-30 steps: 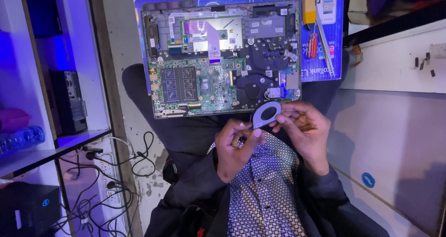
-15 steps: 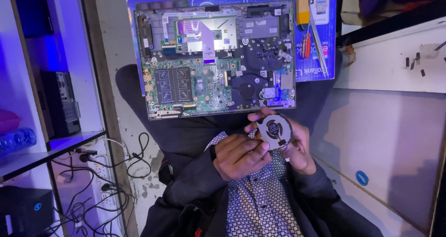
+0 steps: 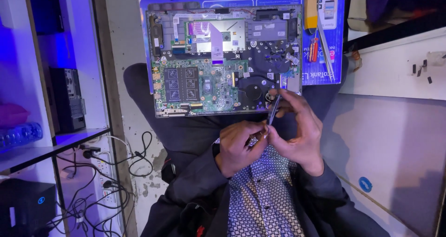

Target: Installing a cooling fan into a laptop motherboard by positioning it and securing it with screws using a screwdriver.

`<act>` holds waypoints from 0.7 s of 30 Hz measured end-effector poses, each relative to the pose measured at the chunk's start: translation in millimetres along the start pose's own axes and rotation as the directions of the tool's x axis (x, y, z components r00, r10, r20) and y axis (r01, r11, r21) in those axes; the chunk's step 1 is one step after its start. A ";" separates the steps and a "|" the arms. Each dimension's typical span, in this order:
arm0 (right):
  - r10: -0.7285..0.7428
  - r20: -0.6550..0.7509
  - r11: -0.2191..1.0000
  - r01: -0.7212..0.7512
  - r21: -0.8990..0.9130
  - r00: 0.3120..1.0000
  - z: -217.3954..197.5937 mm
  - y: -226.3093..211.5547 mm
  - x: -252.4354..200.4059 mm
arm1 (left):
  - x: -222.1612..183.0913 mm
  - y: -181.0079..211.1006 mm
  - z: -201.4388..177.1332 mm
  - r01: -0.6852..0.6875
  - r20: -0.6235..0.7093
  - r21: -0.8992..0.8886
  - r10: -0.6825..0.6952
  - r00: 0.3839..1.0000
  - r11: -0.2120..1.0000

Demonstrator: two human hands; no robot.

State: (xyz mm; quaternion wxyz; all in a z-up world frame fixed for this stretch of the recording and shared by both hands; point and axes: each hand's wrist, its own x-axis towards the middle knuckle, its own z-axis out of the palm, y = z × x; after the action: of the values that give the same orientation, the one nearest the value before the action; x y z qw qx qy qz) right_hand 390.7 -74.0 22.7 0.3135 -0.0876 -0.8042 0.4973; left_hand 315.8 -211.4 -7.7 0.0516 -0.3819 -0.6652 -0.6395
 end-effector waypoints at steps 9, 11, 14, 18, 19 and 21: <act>-0.153 0.220 0.859 0.240 -0.452 0.963 11.2 0.0 38.9 | -10.3 -27.0 -38.7 -0.111 -0.114 0.217 0.138 0.984 0.970; -0.161 0.238 0.837 0.260 -0.481 0.958 17.1 5.1 36.4 | -3.9 -29.4 -47.5 -0.108 -0.126 0.263 0.145 0.981 0.959; -0.155 0.251 0.815 0.267 -0.515 0.956 20.6 6.2 34.8 | -1.3 -33.0 -56.0 -0.100 -0.134 0.309 0.148 0.980 0.946; -0.160 0.263 0.821 0.276 -0.500 0.951 19.3 5.5 37.0 | 4.1 -34.3 -58.6 -0.099 -0.134 0.339 0.152 0.979 0.936; -0.161 0.261 0.819 0.276 -0.503 0.952 19.0 6.1 36.6 | 3.9 -35.6 -58.0 -0.103 -0.133 0.336 0.155 0.979 0.936; -0.154 0.262 0.823 0.270 -0.499 0.953 18.3 6.9 34.7 | 1.4 -36.7 -57.0 -0.100 -0.131 0.360 0.157 0.979 0.927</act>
State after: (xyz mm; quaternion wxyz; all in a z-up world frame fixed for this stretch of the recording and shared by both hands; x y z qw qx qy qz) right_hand 351.3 -68.5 25.6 0.2439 -0.0272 -0.9430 0.2247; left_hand 269.8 -257.5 -26.6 0.2131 -0.3578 -0.7361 -0.5335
